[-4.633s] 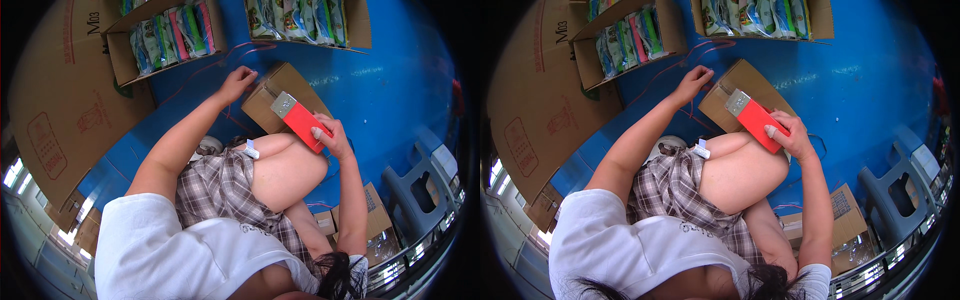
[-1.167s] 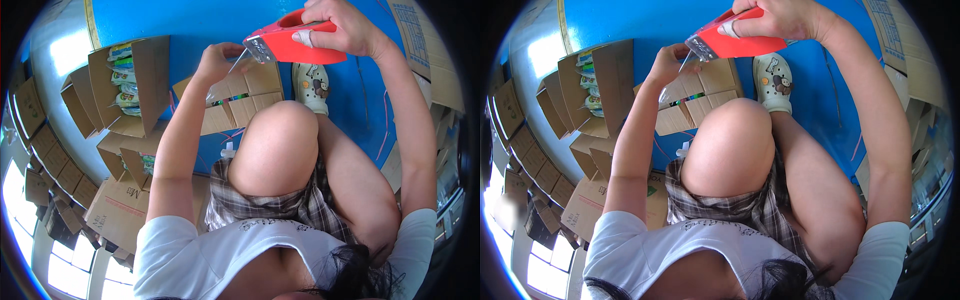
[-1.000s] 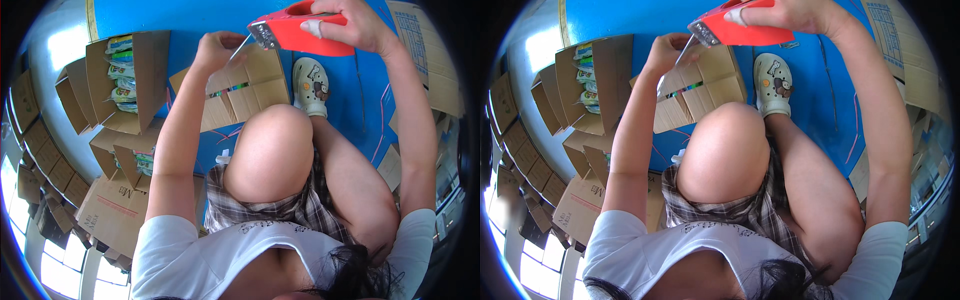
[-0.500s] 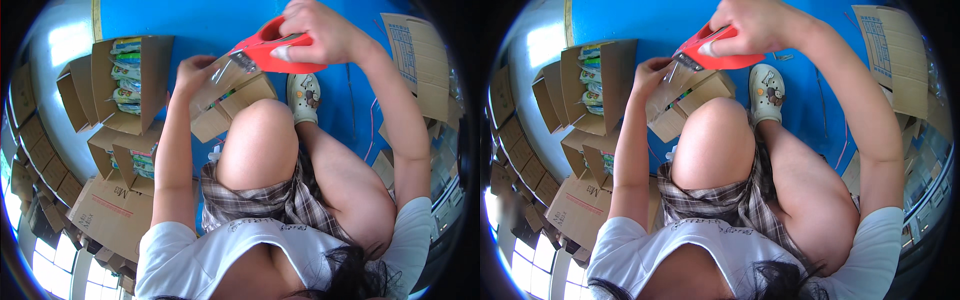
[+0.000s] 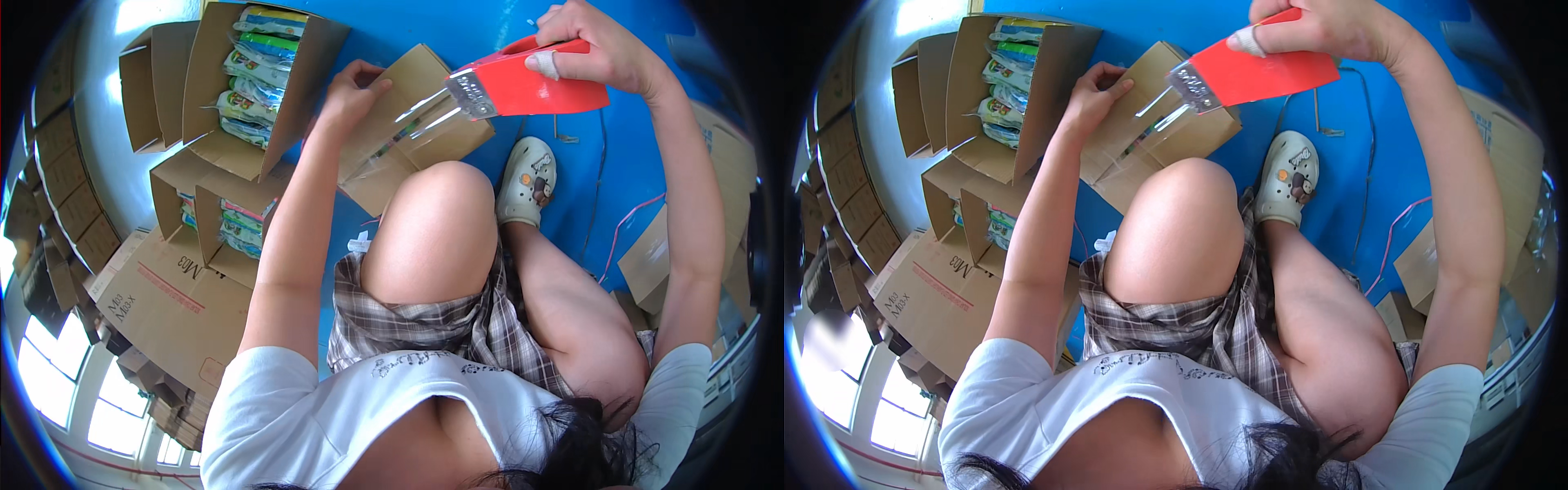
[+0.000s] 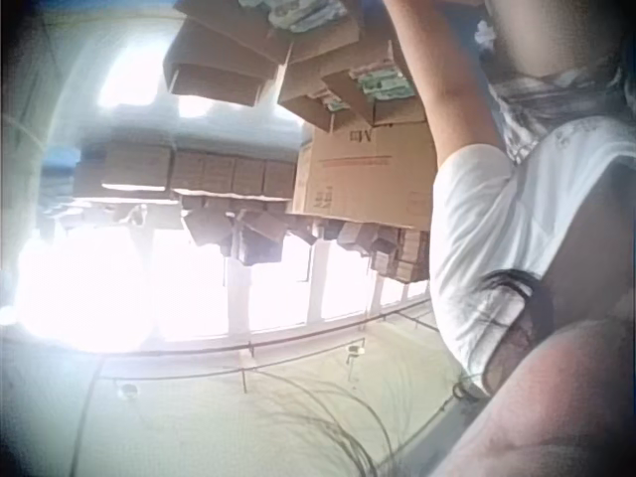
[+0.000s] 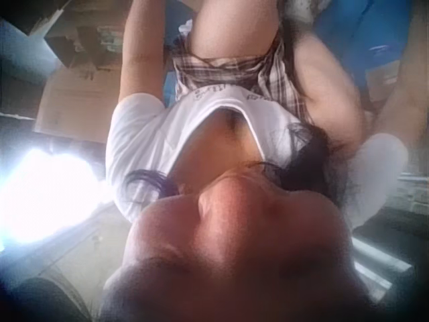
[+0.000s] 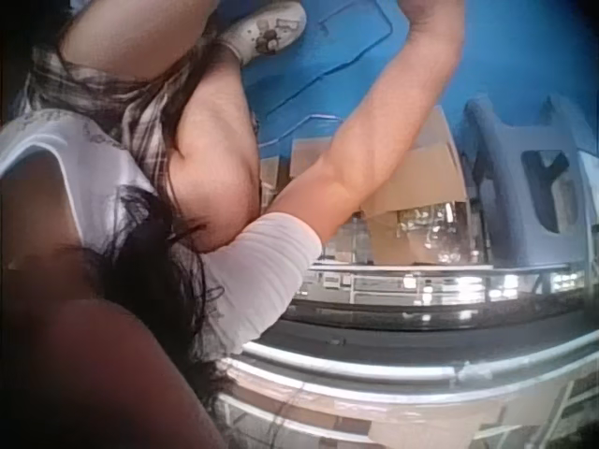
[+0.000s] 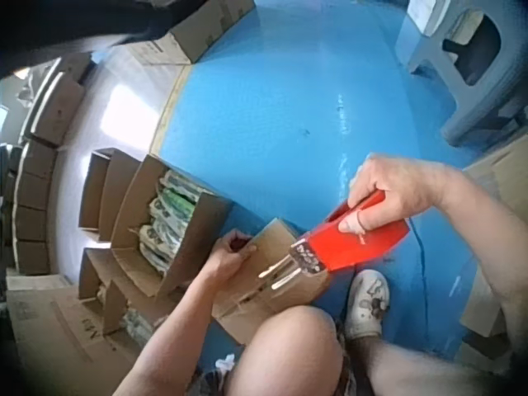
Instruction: The person packs plastic-wrapped items into cardboard boxes, then seals the boxes with tape using a tape dispenser.
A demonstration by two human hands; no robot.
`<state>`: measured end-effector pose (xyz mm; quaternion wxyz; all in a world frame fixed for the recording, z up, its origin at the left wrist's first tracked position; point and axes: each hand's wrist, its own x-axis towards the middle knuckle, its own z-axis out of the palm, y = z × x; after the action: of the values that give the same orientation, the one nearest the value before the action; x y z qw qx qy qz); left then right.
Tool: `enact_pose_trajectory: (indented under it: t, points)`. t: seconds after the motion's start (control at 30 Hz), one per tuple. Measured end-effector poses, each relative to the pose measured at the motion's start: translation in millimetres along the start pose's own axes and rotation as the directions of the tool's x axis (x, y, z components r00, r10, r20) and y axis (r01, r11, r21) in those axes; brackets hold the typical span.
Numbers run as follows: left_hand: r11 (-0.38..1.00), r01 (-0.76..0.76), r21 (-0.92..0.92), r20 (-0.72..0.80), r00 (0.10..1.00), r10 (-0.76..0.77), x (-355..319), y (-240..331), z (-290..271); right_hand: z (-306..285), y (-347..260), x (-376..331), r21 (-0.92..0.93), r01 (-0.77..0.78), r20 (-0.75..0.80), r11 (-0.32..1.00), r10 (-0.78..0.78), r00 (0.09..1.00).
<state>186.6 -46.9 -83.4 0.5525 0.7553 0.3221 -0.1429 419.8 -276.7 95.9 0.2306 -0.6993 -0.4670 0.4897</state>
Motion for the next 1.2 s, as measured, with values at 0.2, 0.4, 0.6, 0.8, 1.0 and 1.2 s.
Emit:
enact_pose_trajectory:
  t: [0.2,0.4,0.6,0.8,1.0,1.2]
  points:
    - [0.999,0.003,0.032,-0.034,0.999,-0.002,-16.0,1.3,0.2,10.6,39.8,11.0,-0.049,-0.011,0.026,0.999,0.012,1.0]
    - [0.947,-0.075,0.313,-0.128,0.984,0.12,-25.1,0.3,11.3,7.9,41.0,13.2,-0.043,-0.077,0.058,0.996,0.079,0.995]
    - [0.979,-0.082,0.188,0.002,0.997,0.083,-13.3,0.5,7.9,-3.0,29.9,23.4,0.049,-0.129,0.012,0.99,0.128,0.992]
    - [0.886,-0.227,0.403,0.331,0.939,0.09,17.3,38.6,6.2,-3.4,3.6,22.7,0.039,-0.126,0.035,0.991,0.124,0.992]
    - [0.592,-0.656,0.468,0.552,0.74,0.384,48.6,15.0,30.1,-9.0,-26.0,-2.9,0.018,-0.078,0.056,0.997,0.077,0.995]
    - [0.534,-0.505,0.678,0.395,0.863,0.314,29.1,33.3,43.6,-1.2,-11.3,-2.6,-0.073,-0.206,0.014,0.976,0.208,0.978]
